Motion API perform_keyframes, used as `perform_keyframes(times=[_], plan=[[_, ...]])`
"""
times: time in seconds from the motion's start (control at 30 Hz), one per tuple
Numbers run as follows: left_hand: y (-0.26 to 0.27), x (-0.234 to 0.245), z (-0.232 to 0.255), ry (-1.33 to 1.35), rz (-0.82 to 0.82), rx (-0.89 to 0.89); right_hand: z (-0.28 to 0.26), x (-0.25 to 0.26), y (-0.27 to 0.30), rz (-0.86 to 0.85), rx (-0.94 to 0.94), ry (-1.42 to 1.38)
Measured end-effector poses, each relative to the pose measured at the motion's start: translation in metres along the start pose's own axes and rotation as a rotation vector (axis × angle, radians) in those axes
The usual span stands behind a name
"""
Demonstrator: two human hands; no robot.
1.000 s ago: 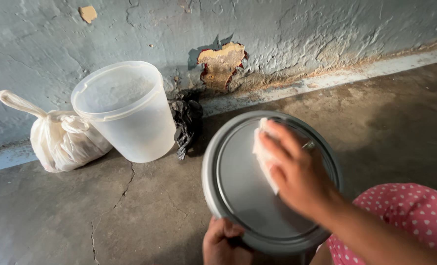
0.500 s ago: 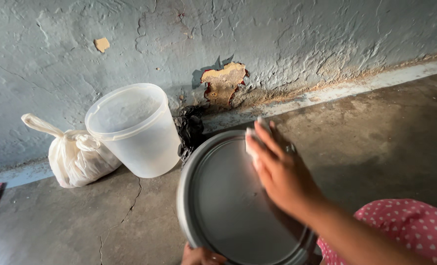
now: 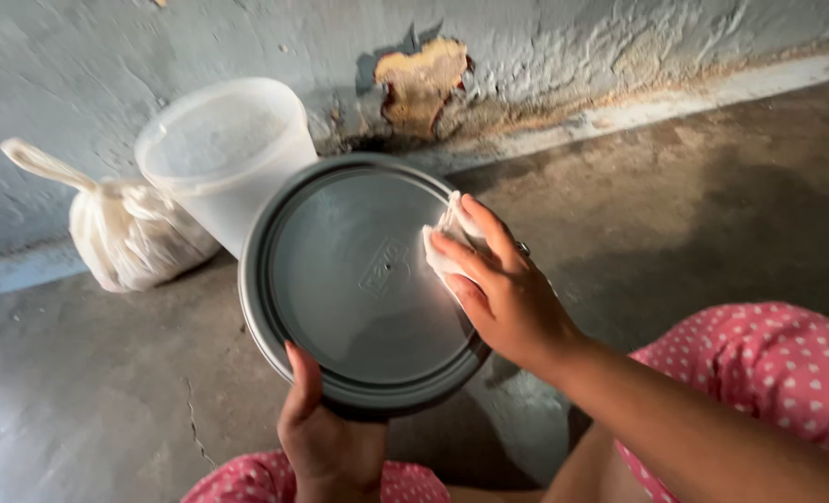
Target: The person wipes a round gray lid with a white cloth, rotating it to clean different areas. They spray a cleaning solution from a green bottle onto the lid and continue wiping both sides thoroughly.
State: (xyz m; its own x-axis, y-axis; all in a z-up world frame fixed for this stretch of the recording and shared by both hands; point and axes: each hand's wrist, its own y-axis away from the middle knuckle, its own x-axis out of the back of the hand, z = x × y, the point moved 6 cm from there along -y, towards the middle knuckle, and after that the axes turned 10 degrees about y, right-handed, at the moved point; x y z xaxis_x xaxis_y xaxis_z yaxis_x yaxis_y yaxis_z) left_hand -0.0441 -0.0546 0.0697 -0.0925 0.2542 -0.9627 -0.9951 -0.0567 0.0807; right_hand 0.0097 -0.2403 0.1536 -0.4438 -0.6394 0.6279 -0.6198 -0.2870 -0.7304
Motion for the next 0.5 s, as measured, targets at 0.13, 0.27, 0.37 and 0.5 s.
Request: perform_keyframes(times=[0.13,0.27,0.37,0.5], plan=[[-0.004,0.008,0.008,0.007,0.073,-0.067,-0.061,-0.001,0.033,-0.122,0.177,-0.102],[-0.002,0.004,0.001,0.096,-0.060,0.001,-0.088,-0.001,0.039,-0.182,0.395,-0.093],[-0.002,-0.001,0.000,0.037,-0.011,-0.004,-0.045,-0.005,0.014,-0.040,0.323,0.042],[0.001,-0.007,-0.005,-0.089,0.067,-0.020,0.015,-0.003,0.001,-0.077,-0.048,-0.029]])
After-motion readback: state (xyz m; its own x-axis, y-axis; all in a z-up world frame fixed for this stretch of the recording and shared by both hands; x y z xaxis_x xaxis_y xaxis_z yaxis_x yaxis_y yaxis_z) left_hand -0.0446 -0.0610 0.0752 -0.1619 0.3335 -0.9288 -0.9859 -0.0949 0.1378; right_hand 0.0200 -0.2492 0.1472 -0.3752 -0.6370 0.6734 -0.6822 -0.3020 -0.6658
